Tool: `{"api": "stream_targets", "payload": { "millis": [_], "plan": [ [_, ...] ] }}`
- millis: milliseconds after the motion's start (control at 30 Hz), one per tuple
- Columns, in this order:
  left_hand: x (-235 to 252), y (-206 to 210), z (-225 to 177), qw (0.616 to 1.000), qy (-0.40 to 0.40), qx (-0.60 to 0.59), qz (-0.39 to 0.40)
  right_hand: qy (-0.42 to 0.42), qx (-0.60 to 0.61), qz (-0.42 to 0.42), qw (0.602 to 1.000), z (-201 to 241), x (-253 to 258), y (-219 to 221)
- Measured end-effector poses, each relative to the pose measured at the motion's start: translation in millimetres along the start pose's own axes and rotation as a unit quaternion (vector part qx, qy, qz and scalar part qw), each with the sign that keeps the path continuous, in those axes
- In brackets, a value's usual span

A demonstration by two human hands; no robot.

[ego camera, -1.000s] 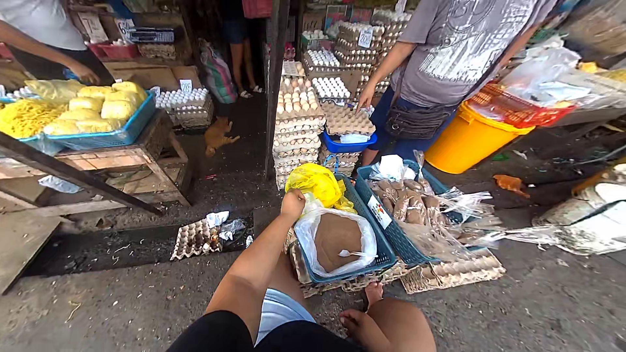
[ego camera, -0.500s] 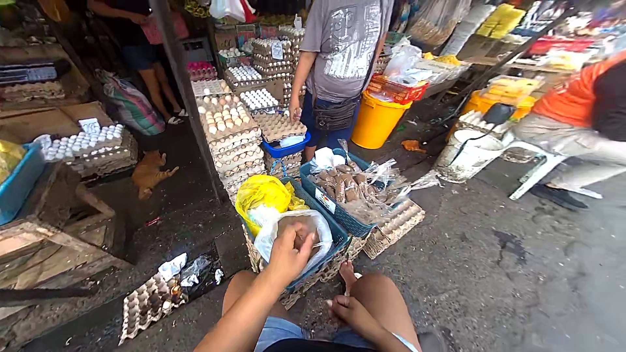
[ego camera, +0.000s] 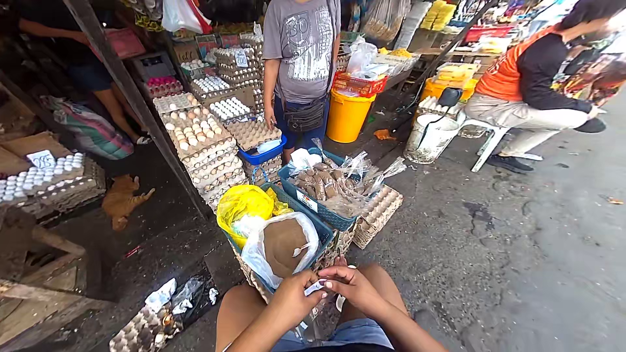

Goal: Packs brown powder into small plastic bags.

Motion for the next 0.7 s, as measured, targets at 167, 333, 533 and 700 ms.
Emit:
{"api": "stream_targets", "payload": {
  "millis": [167,333,533,700],
  "plan": [
    [-2,4,5,0.998,0.013,-0.054,-0.042,0.004,-0.106,-0.053,0.993,18,4,0],
    [2,3,5,0.986,0.055,-0.107,-0.114,-0.031,-0.043,-0.016,0.998,20,0,-4],
    [12,5,-1,0.992,0.029,-0.114,-0.043,-0.012,-0.064,-0.090,0.994,21,-11,-19],
    [21,23,0,0.994,0.023,-0.110,0.017,0.006,-0.104,-0.114,0.988,25,-16,-24]
  ]
}}
Point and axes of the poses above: each hand's wrist, its own x-axis towards the middle knuckle, its own y-axis out of the palm, z = x × y, the point moved 4 cm from there along x, towards the middle knuckle, and after that the axes turned 15 degrees about z, right-handed, at the moved point
